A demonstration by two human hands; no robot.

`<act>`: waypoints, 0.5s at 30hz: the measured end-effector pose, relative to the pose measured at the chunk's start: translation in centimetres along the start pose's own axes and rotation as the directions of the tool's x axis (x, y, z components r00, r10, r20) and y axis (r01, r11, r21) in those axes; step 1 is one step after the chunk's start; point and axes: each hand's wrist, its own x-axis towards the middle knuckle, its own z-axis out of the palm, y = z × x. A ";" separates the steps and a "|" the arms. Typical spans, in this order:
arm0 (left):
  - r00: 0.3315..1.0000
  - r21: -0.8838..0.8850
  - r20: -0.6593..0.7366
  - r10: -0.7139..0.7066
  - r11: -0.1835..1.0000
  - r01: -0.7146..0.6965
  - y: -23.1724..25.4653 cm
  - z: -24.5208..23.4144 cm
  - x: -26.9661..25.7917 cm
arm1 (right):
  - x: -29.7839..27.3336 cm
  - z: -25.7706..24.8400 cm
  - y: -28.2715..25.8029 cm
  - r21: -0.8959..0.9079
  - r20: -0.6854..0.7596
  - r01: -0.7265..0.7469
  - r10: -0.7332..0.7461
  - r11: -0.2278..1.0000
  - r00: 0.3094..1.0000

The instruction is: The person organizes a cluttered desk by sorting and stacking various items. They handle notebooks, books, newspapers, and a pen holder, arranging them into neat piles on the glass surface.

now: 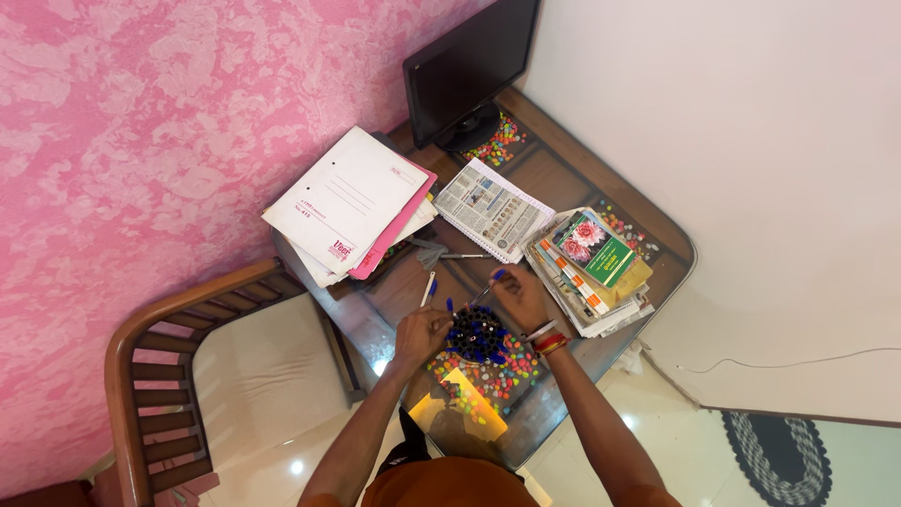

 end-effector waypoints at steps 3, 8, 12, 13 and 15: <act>0.998 0.090 0.055 -0.017 0.996 0.012 -1.3 0.6 -0.4 | -0.8 0.8 -1.0 -0.035 0.066 0.032 -0.030 0.999 0.997; 0.993 0.131 0.076 -0.087 0.988 0.076 -2.2 0.6 -0.3 | -1.1 2.4 -1.4 -0.181 0.104 0.095 -0.077 0.979 0.992; 0.993 0.077 0.114 0.024 0.996 -0.033 -2.0 -0.1 -0.6 | -1.2 3.4 -1.4 -0.307 0.162 0.047 0.004 0.951 0.987; 0.991 0.041 0.122 0.046 0.998 -0.052 -2.1 -0.3 -0.8 | -1.3 3.6 -1.5 -0.280 0.182 0.056 -0.004 0.958 0.983; 0.991 0.069 0.124 0.050 0.996 -0.059 -2.5 -0.6 -0.4 | -0.8 3.7 -1.6 -0.330 0.213 0.143 -0.074 0.933 0.974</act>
